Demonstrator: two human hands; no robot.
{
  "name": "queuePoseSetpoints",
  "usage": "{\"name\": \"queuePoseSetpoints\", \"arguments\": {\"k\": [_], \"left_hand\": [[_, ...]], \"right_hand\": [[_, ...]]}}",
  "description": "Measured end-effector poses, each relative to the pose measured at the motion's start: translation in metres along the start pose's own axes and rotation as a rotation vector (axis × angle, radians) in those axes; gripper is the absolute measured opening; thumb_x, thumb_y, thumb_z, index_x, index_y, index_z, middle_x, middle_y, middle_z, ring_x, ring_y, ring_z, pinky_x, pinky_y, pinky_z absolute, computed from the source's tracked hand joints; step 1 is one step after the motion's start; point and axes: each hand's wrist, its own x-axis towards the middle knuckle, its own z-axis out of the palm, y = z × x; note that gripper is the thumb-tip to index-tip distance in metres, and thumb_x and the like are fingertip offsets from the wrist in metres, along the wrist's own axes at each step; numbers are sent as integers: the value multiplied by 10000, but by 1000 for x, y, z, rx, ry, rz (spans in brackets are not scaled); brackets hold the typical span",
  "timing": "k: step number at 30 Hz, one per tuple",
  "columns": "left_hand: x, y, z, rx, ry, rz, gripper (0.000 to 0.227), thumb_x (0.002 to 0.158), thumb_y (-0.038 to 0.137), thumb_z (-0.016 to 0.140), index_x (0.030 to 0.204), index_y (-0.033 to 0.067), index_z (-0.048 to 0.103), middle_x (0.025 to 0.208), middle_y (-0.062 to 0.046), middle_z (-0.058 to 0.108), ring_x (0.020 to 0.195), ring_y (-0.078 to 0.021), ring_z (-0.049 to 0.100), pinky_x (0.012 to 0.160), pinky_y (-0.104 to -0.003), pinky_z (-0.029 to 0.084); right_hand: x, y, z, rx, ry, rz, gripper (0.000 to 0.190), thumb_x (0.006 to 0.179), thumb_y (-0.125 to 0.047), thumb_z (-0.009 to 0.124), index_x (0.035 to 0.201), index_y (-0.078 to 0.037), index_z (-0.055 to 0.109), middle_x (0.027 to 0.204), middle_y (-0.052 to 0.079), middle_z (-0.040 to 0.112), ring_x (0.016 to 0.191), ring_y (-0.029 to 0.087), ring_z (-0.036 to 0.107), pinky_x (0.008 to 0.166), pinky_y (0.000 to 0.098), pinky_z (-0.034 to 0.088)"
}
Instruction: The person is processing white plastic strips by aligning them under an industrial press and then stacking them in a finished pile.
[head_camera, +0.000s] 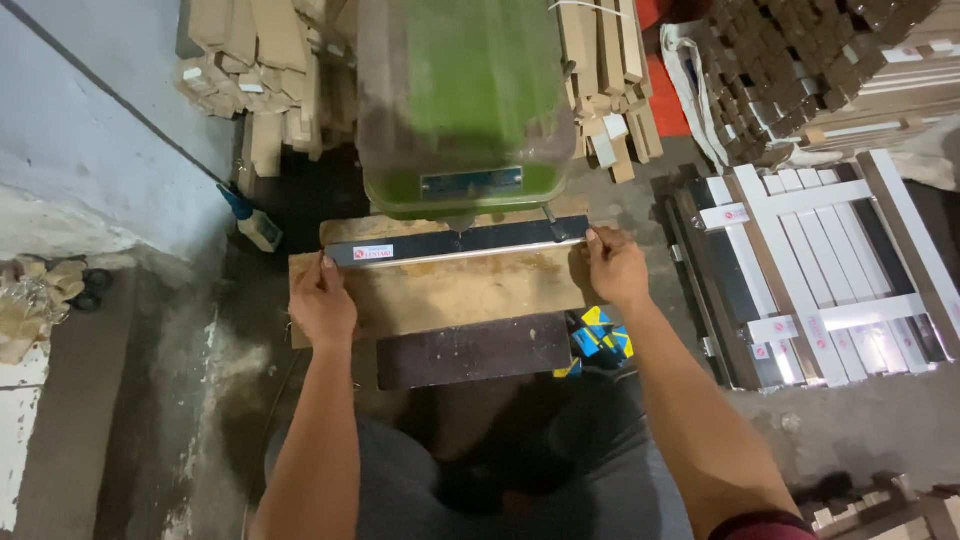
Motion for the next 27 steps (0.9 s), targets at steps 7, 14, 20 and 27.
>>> {"name": "queuePoseSetpoints", "arguments": {"k": [7, 14, 20, 27], "left_hand": [[-9, 21, -6, 20, 14, -7, 310, 1111, 264, 602, 1278, 40, 737, 1044, -222, 676, 927, -454, 691, 828, -546, 562], [-3, 11, -6, -26, -22, -29, 360, 1107, 291, 580, 1318, 26, 705, 1089, -230, 681, 958, -400, 717, 868, -550, 569], [-11, 38, -20, 32, -23, -5, 385, 1106, 282, 581, 1317, -20, 693, 1081, -290, 659, 1012, -521, 657, 873, -589, 554], [-21, 33, 33, 188, 284, 520, 435, 940, 250, 818, 1270, 46, 623, 1301, -164, 561, 1105, -382, 648, 892, -495, 519]], "right_hand": [[1, 9, 8, 2, 44, -54, 325, 1094, -326, 584, 1147, -64, 770, 1051, 254, 720, 1041, 486, 670, 898, 545, 543], [-10, -11, -1, 17, 71, 10, 311, 1084, -292, 578, 1187, -63, 761, 1099, 252, 713, 1046, 488, 663, 887, 547, 535], [-16, -42, -11, 51, 78, 99, 331, 1082, -281, 566, 1209, -33, 745, 1127, 278, 703, 1064, 499, 653, 893, 571, 526], [-23, -66, -37, 172, 210, -85, 332, 1090, -234, 593, 1166, 64, 718, 961, 293, 667, 935, 463, 684, 777, 503, 544]]}}
